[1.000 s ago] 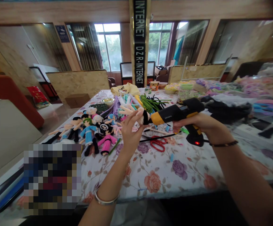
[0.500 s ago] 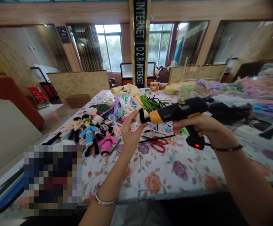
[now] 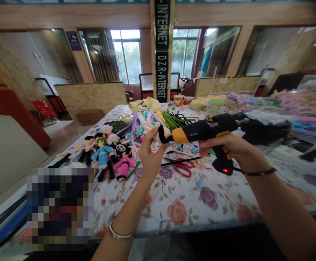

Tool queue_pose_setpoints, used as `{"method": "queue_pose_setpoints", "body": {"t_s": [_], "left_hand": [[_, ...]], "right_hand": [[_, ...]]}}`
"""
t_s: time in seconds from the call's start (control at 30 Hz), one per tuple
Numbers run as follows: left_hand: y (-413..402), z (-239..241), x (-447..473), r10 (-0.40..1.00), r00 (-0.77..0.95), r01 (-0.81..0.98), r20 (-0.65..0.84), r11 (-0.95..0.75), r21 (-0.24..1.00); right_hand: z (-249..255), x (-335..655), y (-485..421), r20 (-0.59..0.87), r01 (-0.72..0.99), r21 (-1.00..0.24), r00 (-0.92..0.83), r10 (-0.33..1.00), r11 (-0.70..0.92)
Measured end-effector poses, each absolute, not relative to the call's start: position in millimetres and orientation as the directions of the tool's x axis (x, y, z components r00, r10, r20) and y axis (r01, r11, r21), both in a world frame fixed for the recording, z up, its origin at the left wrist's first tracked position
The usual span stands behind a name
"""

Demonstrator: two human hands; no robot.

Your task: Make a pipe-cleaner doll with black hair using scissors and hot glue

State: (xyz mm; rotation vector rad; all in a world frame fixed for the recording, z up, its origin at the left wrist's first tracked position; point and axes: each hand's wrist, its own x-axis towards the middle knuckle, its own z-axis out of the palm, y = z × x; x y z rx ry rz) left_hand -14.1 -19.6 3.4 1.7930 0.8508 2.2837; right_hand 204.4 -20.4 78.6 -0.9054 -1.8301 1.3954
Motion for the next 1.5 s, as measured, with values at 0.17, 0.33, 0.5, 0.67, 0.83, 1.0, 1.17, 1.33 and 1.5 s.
{"method": "queue_pose_setpoints", "body": {"t_s": [0.17,0.33,0.5,0.67,0.83,1.0,1.17,1.33,1.5], "left_hand": [[-19.1,3.8,-14.5,0.406,-0.309,0.237,0.86,-0.843,0.483],[-19.0,4.8,-14.3,0.387,-0.319,0.232,0.865,-0.853,0.467],[-19.4,5.0,-14.4,0.359,-0.321,0.252,0.876,-0.86,0.445],[-19.1,4.2,-15.0,0.347,-0.313,0.272,0.884,-0.859,0.433],[-19.6,4.0,-14.5,0.336,-0.312,0.253,0.889,-0.873,0.418],[-20.3,4.2,-14.4,0.334,-0.305,0.261,0.892,-0.871,0.416],[-19.9,4.2,-14.6,0.321,-0.302,0.272,0.897,-0.873,0.404],[-20.0,4.0,-14.4,0.309,-0.295,0.283,0.904,-0.876,0.391],[-21.1,4.5,-13.1,0.304,-0.281,0.296,0.911,-0.875,0.383]], "right_hand": [[79.7,203.8,-22.1,0.089,0.134,-0.973,-0.541,0.836,0.19],[79.9,202.4,-22.6,0.066,0.132,-0.978,-0.542,0.838,0.163],[79.9,201.7,-23.7,0.067,0.121,-0.981,-0.532,0.844,0.154],[80.3,201.7,-24.3,0.067,0.104,-0.984,-0.545,0.836,0.146],[79.6,202.3,-23.5,0.074,0.094,-0.984,-0.542,0.837,0.148],[80.8,201.8,-24.8,0.054,0.099,-0.987,-0.546,0.836,0.128],[80.8,202.1,-24.9,0.027,0.088,-0.992,-0.556,0.831,0.091],[79.4,204.2,-23.0,0.019,0.078,-0.994,-0.563,0.826,0.075],[80.8,206.4,-22.8,0.075,0.11,-0.98,-0.566,0.821,0.165]]}}
